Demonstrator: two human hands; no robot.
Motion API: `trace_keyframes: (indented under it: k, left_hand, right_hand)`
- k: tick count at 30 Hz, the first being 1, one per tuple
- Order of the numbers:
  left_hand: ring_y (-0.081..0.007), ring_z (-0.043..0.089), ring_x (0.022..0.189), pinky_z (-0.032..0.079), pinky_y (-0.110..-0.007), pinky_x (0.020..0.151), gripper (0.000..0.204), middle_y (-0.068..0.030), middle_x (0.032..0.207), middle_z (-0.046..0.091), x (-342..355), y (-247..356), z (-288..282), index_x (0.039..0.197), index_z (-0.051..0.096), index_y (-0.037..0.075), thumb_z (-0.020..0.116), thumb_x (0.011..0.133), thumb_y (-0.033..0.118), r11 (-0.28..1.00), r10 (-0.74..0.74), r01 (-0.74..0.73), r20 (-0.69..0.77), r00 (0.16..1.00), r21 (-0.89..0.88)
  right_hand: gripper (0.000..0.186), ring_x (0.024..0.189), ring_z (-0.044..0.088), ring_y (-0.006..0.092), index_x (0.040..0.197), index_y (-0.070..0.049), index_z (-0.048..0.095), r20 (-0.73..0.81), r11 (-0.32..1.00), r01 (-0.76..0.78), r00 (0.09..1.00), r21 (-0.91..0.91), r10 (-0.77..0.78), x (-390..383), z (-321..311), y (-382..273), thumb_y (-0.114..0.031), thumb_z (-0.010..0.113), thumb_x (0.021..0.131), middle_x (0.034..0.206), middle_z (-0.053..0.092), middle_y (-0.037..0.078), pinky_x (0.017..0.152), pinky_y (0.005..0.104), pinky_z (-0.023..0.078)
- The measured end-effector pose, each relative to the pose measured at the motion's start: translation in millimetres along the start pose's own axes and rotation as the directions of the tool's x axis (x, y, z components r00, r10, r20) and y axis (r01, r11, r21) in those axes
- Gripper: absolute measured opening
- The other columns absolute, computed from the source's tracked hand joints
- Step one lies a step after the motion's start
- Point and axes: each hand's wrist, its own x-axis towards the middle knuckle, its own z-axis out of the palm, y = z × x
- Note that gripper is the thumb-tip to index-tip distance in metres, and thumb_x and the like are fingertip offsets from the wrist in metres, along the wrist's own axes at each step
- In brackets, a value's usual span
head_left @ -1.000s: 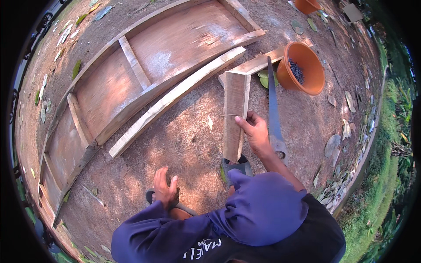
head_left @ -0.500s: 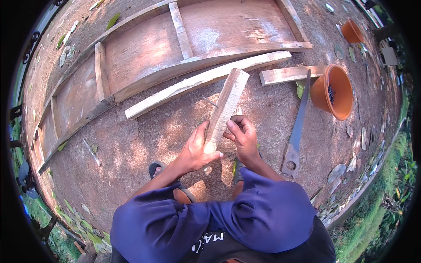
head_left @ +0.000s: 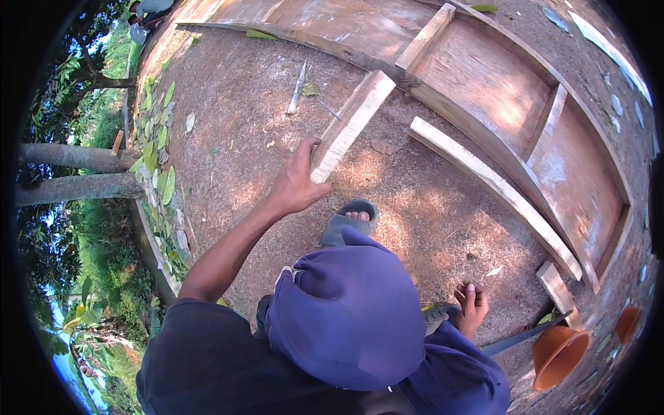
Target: The person uses a hand saw to cut a wooden plank placed on a wooden frame outdoors. They hold the plank with one hand and saw with the other, completing the cut and separating the piece.
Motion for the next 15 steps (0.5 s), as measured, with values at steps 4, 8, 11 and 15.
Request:
trace_keyframes:
  k: [4,8,11,15]
  left_hand:
    - [-0.0325,0.065,0.099,0.053,-0.041,0.087,0.074,-0.0252,0.113,0.061,-35,-85,-43,0.134,0.031,-0.009,0.067,0.073,0.012,0.978,-0.199,0.210,-0.370,0.907,-0.010]
    - [-0.0231,0.060,0.091,0.051,-0.036,0.079,0.058,-0.0170,0.103,0.058,-50,-130,-33,0.123,0.038,-0.006,0.066,0.073,0.006,0.821,-0.434,0.165,-0.410,0.802,-0.547]
    - [-0.0236,0.058,0.092,0.049,-0.035,0.080,0.056,-0.0149,0.106,0.055,-54,-119,-13,0.121,0.040,-0.004,0.065,0.072,0.008,0.749,-0.546,0.343,-0.234,0.804,-0.567]
    - [-0.0298,0.057,0.102,0.046,-0.041,0.090,0.067,-0.0192,0.108,0.053,-89,-136,44,0.128,0.033,-0.001,0.069,0.070,-0.002,0.820,-0.560,0.477,-0.277,0.781,-0.316]
  right_hand:
    - [0.018,0.087,0.065,0.0173,0.101,0.002,0.063,0.037,0.998,-0.043,0.998,-0.055,0.045,-8,7,10,-0.016,0.061,0.097,0.095,0.066,0.010,0.078,0.0315,0.056]
    - [0.019,0.086,0.066,0.0173,0.100,0.001,0.064,0.115,0.990,0.013,0.993,-0.138,0.003,2,27,9,-0.017,0.062,0.096,0.093,0.067,0.009,0.077,0.0317,0.055]
    - [0.018,0.085,0.065,0.0193,0.099,0.001,0.065,0.117,0.969,0.057,0.993,-0.241,-0.029,6,38,-15,-0.016,0.064,0.092,0.093,0.068,0.011,0.079,0.0359,0.053]
    - [0.022,0.086,0.067,0.0281,0.097,0.001,0.065,0.147,0.879,0.204,0.977,-0.431,-0.155,2,30,-53,-0.019,0.067,0.089,0.091,0.068,0.015,0.078,0.0387,0.053]
